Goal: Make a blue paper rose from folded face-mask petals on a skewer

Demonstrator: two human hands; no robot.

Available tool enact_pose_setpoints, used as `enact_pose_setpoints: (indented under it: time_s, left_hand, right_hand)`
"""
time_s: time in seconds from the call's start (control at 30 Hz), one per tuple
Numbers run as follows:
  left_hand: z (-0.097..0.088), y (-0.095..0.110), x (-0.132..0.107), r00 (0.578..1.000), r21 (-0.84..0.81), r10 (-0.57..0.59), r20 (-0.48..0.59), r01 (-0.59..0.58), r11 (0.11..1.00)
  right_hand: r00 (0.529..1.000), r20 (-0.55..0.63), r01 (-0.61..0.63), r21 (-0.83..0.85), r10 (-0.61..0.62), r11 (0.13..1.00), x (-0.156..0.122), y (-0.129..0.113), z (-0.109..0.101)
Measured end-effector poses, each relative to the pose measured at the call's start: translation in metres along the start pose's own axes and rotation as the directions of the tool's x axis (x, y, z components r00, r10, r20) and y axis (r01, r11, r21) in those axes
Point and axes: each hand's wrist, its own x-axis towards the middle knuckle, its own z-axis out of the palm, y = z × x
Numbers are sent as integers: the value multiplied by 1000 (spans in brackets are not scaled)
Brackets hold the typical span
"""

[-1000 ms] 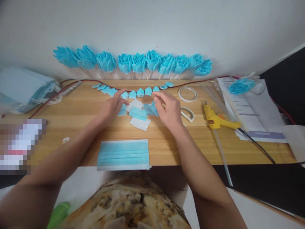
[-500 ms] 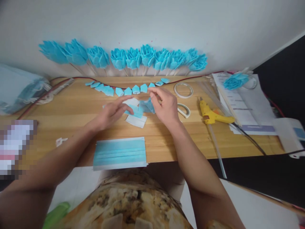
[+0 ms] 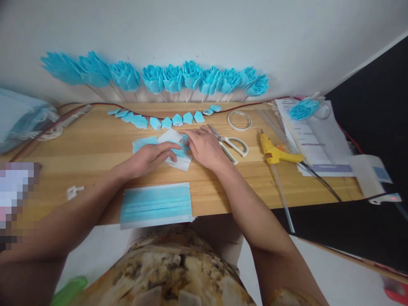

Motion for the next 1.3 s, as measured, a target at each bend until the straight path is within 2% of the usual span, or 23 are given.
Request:
enact_pose_setpoints:
  time_s: [0.07,0.2,0.3,0.43,0.53,0.63,0.67,0.73,0.8,0.83,0.87,0.93,1.0,1.1,1.2,1.3]
  left_hand:
    - [0,0,0,1000,-2,2,-3,-2,1000]
    - [0,0,0,1000,1,8,-3,-8,1000]
    - [0,0,0,1000,2,4,1,-4,1000]
    - [-3,0,1,1000,13,-9,-14,9,1000]
    - [-5,0,1,999,19,-24,-46,25,1000]
    - [-7,-1,2,997,-10,-32,-75,31,999]
    - [-7,-1,2,996,-27,-31,-87,29,999]
    - [-7,0,3,991,-62,-23,-132,15,998]
    - [-6,1,3,979,-99,-6,-202,-14,995]
    - [-6,1,3,972,-115,2,-236,-30,993]
    - [-5,2,3,965,-129,6,-262,-41,991]
    - [-4,3,3,960,-157,4,-280,-50,986]
    - [-5,6,2,968,-206,-2,-249,-51,977]
    - [-12,12,0,993,-318,-1,-117,-37,947]
    - [-23,15,-2,997,-335,52,56,-31,942]
    - [-28,12,-2,981,-306,57,183,2,952]
  right_hand:
    - [1000,-27,-10,-3,10,1000,0,2,-2]
    - [968,-219,-129,-23,121,991,-1,10,-13]
    - [968,-179,-189,-59,176,980,-2,22,-13]
    - [981,-101,-173,-77,165,982,-2,32,-5]
    - [980,-150,-139,-72,128,988,0,24,-6]
    - [975,-200,-107,-49,95,993,0,-3,-17]
    - [983,-166,-89,-39,81,995,-1,-16,-22]
    - [995,69,-70,-48,74,996,-6,-41,-29]
    - [945,328,19,-57,0,998,-14,-64,-31]
    - [909,414,67,-57,-38,996,-18,-72,-29]
    - [884,464,104,-60,-65,993,-22,-78,-27]
    - [863,497,139,-66,-88,988,-27,-84,-20]
    - [866,494,132,-67,-82,989,-29,-82,-17]
    - [888,459,75,-77,-32,994,-22,-71,-24]
    - [945,325,-9,-61,28,998,-6,-59,-39]
    - [986,155,-75,90,61,993,12,-48,-47]
